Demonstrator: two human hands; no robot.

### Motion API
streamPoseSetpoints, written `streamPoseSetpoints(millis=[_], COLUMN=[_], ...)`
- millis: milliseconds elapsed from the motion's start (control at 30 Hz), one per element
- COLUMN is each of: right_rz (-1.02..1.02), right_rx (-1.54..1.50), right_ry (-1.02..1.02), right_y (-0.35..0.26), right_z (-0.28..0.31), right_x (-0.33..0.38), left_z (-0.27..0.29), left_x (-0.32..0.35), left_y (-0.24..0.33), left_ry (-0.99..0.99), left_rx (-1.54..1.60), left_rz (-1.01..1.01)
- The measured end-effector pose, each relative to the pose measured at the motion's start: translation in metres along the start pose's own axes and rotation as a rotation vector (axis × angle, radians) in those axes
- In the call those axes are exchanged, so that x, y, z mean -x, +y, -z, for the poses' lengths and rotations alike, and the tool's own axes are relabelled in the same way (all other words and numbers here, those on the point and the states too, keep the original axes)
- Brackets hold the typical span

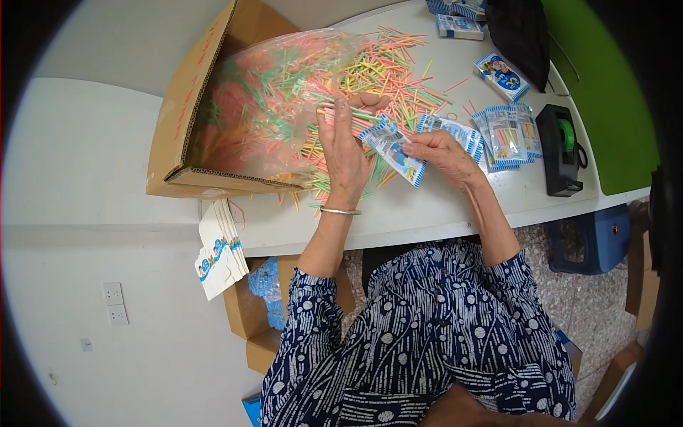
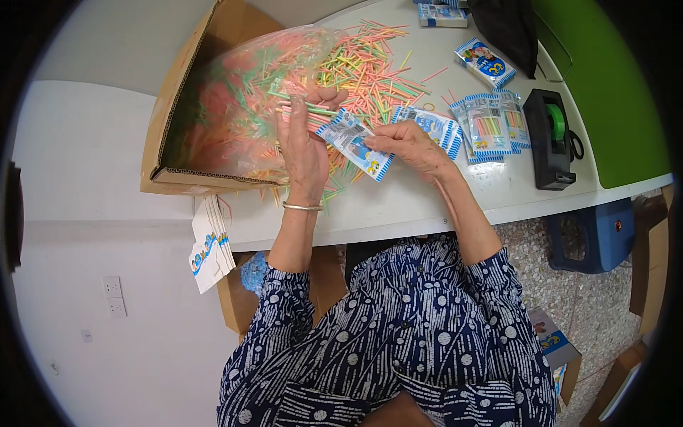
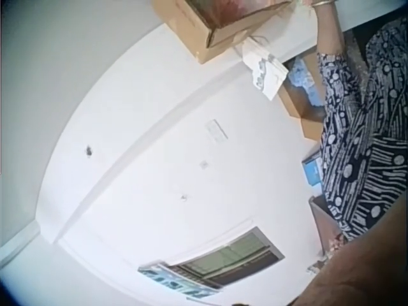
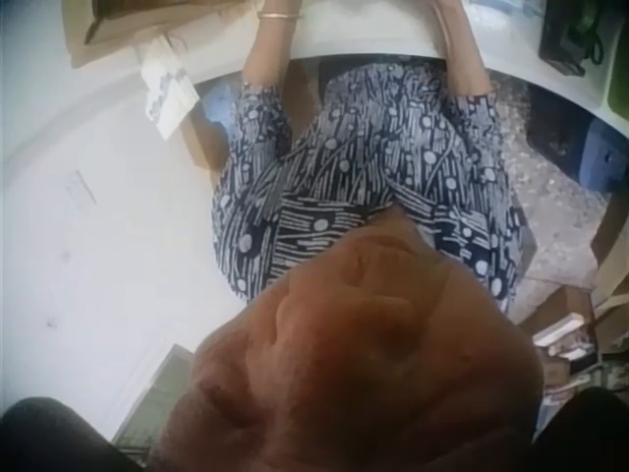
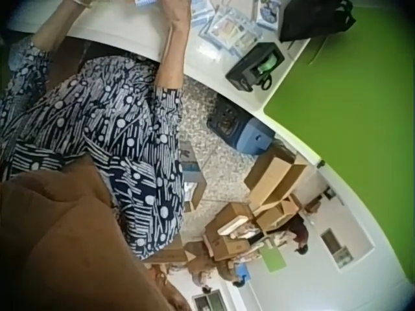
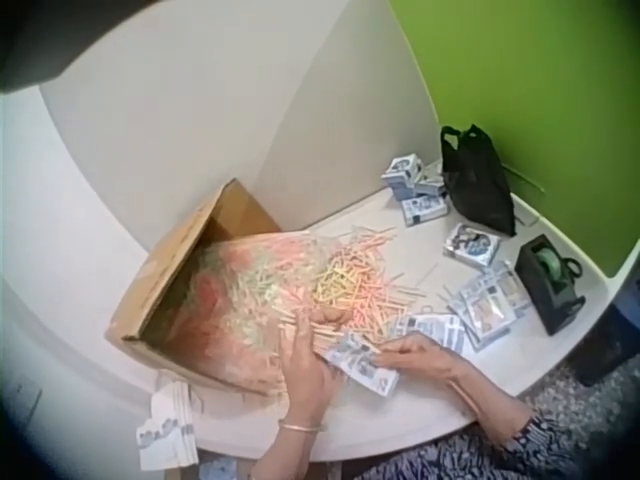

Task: Packaging colorful plastic sticks into small blue packets at a workspace.

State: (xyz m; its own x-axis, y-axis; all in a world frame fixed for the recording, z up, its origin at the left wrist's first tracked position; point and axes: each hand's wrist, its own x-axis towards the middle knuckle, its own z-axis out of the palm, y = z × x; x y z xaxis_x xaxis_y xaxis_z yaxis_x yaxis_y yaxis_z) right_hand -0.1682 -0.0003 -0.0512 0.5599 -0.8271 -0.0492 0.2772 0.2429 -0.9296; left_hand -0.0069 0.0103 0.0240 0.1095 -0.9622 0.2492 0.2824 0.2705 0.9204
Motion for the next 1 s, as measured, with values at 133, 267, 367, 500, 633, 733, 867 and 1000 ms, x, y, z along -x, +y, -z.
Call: streamPoseSetpoints(millis=[133, 267, 367, 500, 633, 733, 867, 1000], right_rz=[-0.003, -0.020, -0.023, -0.013, -0.023, -0.007, 0.007, 0.011], right_rx=[0.026, 0.065, 0.064, 0.039, 0.050, 0.043, 0.055, 0.137], right_ry=[-0.002, -0.041, -0.035, -0.037, -0.048, -0.052, -0.055, -0.045], right_y=[0.006, 0.007, 0.007, 0.008, 0.007, 0.003, -0.003, 0.001], right_z=[0.007, 0.009, 0.007, 0.007, 0.007, 0.004, -0.001, 0.002], right_x=[0.000, 0.001, 0.002, 0.003, 0.004, 0.006, 0.008, 0.006], left_z=[0.003, 0.007, 0.007, 0.009, 0.005, 0.015, 0.014, 0.013], left_x=[0.007, 0.011, 0.013, 0.016, 0.022, 0.021, 0.024, 0.026], left_y=[-0.004, -0.006, -0.004, -0.007, -0.001, -0.008, -0.004, -0.004], left_ry=[-0.028, -0.038, -0.018, 0.058, 0.015, -0.061, -0.085, -0.039], left_rx=[-0.081, -0.113, -0.097, -0.018, -0.192, -0.335, -0.383, -0.238], left_rz=[-0.008, -0.047, -0.046, -0.090, -0.099, -0.136, -0.101, 0.008])
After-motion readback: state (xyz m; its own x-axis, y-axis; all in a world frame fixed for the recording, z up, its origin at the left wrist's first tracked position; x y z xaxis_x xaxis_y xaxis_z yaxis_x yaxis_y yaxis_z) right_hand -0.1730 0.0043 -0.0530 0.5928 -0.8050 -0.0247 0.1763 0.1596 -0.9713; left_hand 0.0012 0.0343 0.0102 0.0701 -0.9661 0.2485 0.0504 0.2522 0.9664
